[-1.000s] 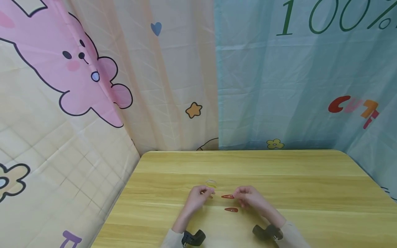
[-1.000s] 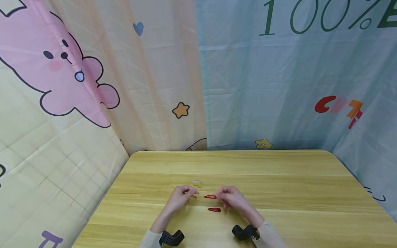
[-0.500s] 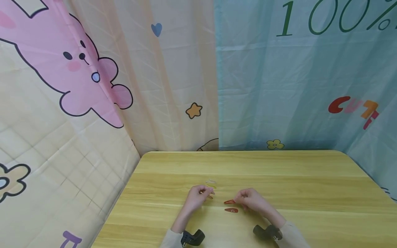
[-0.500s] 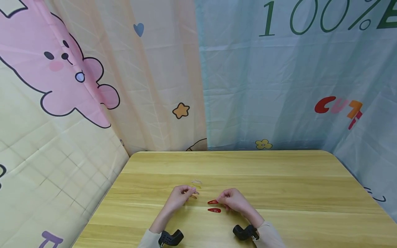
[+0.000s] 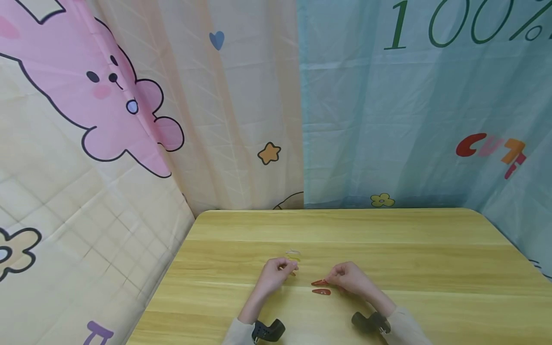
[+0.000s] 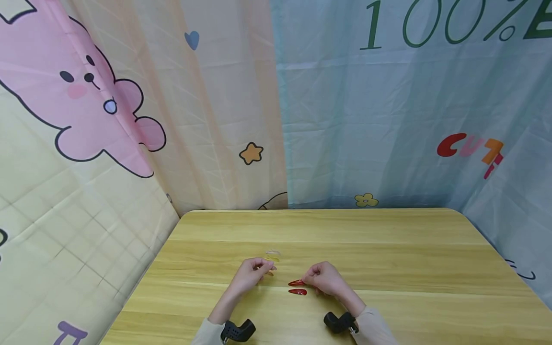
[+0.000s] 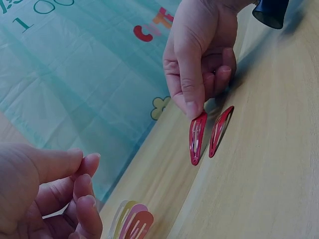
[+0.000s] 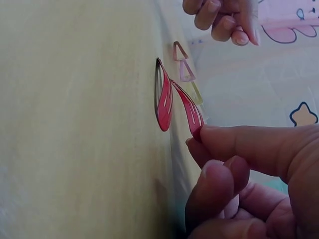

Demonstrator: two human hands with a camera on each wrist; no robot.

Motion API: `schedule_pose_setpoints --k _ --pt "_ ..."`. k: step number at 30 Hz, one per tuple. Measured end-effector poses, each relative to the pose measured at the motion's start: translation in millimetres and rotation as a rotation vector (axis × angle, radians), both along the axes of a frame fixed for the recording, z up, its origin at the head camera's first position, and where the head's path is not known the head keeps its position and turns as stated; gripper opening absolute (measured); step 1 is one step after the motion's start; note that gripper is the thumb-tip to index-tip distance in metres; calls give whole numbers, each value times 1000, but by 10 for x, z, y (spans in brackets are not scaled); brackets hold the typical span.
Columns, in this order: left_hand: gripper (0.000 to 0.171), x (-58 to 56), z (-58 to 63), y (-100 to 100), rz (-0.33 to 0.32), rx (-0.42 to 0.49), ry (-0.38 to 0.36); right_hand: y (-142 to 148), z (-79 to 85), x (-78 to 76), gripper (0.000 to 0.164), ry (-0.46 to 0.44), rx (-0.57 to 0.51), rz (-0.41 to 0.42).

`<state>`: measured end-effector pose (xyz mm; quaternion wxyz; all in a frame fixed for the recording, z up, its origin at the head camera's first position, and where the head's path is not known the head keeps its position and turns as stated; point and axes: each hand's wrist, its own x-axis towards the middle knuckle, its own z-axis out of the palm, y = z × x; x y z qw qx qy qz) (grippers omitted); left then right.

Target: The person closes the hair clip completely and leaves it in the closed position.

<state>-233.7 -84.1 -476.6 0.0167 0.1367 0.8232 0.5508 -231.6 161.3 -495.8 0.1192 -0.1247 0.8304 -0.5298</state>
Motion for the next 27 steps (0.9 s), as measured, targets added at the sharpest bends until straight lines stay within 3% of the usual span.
schedule_pose_setpoints --k 13,27 --pt "24 -2 -1 18 0 -26 12 -35 25 41 11 39 70 -47" --pt "25 8 13 -1 -15 -17 -3 -24 11 39 11 40 58 -40"
